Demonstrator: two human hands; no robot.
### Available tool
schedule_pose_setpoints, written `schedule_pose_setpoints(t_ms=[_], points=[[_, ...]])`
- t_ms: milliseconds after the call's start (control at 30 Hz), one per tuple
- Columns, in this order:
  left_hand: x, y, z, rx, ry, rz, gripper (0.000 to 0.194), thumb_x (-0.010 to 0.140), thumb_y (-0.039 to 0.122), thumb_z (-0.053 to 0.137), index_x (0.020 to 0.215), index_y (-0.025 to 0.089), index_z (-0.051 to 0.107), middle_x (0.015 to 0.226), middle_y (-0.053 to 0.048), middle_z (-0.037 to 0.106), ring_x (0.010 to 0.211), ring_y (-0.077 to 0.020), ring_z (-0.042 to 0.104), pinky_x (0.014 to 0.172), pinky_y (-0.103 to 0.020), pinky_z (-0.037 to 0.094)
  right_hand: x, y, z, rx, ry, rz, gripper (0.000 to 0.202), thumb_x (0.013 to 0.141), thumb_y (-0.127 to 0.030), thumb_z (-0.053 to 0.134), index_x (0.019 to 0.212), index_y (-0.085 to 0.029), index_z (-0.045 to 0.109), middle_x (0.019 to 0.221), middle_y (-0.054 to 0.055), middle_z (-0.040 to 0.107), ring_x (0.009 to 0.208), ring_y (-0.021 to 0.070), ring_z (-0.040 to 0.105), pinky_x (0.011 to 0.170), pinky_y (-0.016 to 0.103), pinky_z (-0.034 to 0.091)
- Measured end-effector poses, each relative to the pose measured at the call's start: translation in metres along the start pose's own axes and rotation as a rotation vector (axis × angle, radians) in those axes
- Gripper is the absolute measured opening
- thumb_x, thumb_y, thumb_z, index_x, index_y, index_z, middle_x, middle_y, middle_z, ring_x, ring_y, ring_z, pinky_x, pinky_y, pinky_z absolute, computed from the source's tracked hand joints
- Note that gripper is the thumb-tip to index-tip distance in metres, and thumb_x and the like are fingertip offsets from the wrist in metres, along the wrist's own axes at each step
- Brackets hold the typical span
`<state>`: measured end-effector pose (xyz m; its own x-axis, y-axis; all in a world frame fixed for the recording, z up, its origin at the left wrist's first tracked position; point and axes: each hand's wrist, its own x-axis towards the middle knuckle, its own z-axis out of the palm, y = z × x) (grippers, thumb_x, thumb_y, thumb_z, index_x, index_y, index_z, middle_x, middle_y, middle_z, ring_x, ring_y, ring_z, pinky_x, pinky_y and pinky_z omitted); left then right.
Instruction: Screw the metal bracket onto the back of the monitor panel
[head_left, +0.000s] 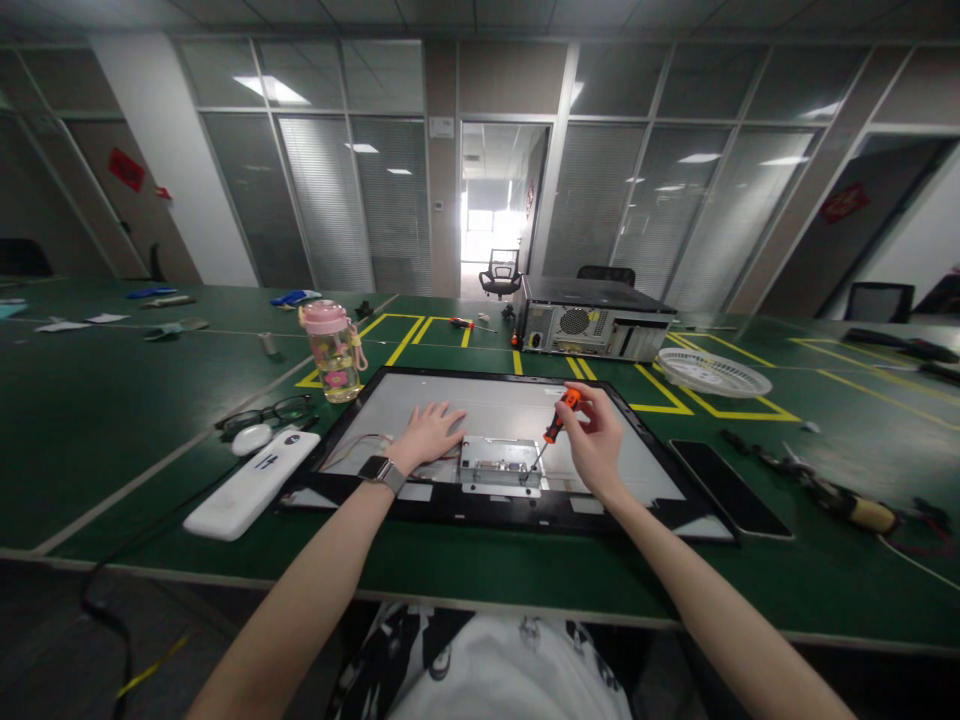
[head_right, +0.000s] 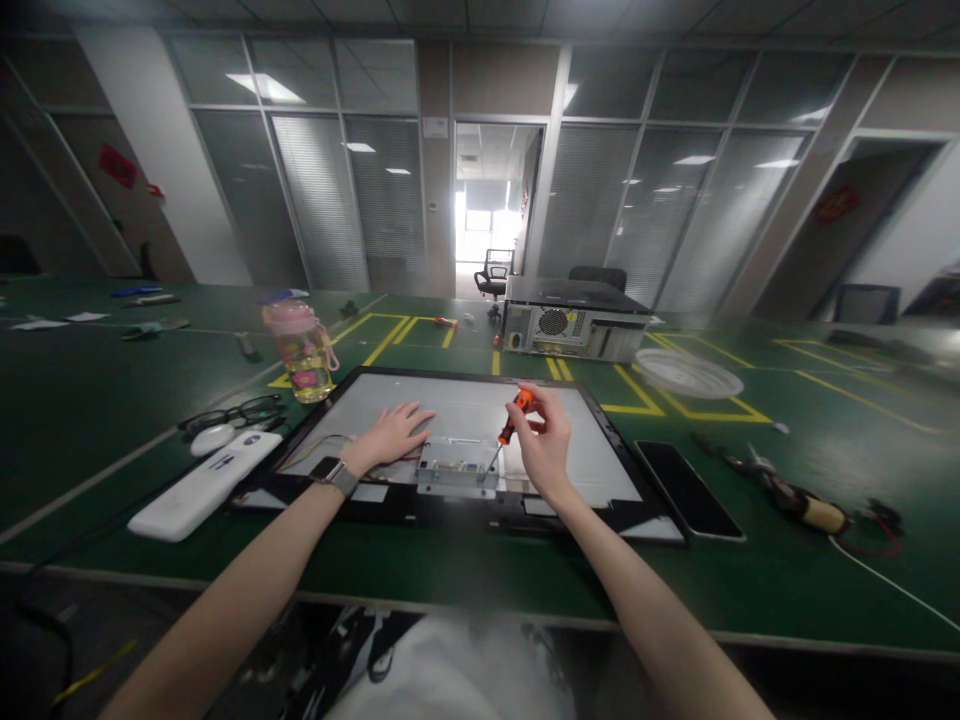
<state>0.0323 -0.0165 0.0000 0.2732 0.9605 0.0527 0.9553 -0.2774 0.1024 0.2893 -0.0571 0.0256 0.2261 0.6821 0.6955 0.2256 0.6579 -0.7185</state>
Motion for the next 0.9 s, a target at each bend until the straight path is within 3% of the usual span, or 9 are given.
schedule_pose_setpoints(t_ms=[533,800,900], points=[[0.0028,-0.0023,0.0039,0.027,0.005,0.003,0.048,0.098,0.046,0.038,0.144,0.029,0.042,0.154,-0.012,0.037,0.142,-0.0346,0.032,0.112,-0.060,0.027,-0.0025,0.0037,0.0017,-0.015,-0.006,-0.009,0.023,0.084,-0.036,0.066,0.103,-0.024,0.063,0.092,0.002,0.057,0.080,0.0159,0.060,0.053,0.023,0.052],[0.0013,-0.0011,0.0018,0.020,0.000,0.002,0.049,0.099,0.046,0.037,0.144,0.029,0.042,0.153,-0.012,0.038,0.142,-0.0347,0.032,0.113,-0.060,0.026,-0.0056,-0.0014,-0.0009,-0.036,-0.092,-0.126,0.022,0.087,-0.030,0.064,0.109,-0.027,0.062,0.095,0.003,0.056,0.082,0.0167,0.059,0.053,0.023,0.054],[0.0025,-0.0023,0.0033,0.025,0.005,0.007,0.049,0.099,0.047,0.036,0.144,0.028,0.042,0.153,-0.013,0.037,0.142,-0.0350,0.033,0.112,-0.060,0.026,-0.0081,-0.0033,-0.0027,0.003,-0.182,-0.172,0.023,0.093,-0.030,0.056,0.115,-0.028,0.061,0.100,0.005,0.057,0.082,0.0174,0.060,0.057,0.026,0.057]])
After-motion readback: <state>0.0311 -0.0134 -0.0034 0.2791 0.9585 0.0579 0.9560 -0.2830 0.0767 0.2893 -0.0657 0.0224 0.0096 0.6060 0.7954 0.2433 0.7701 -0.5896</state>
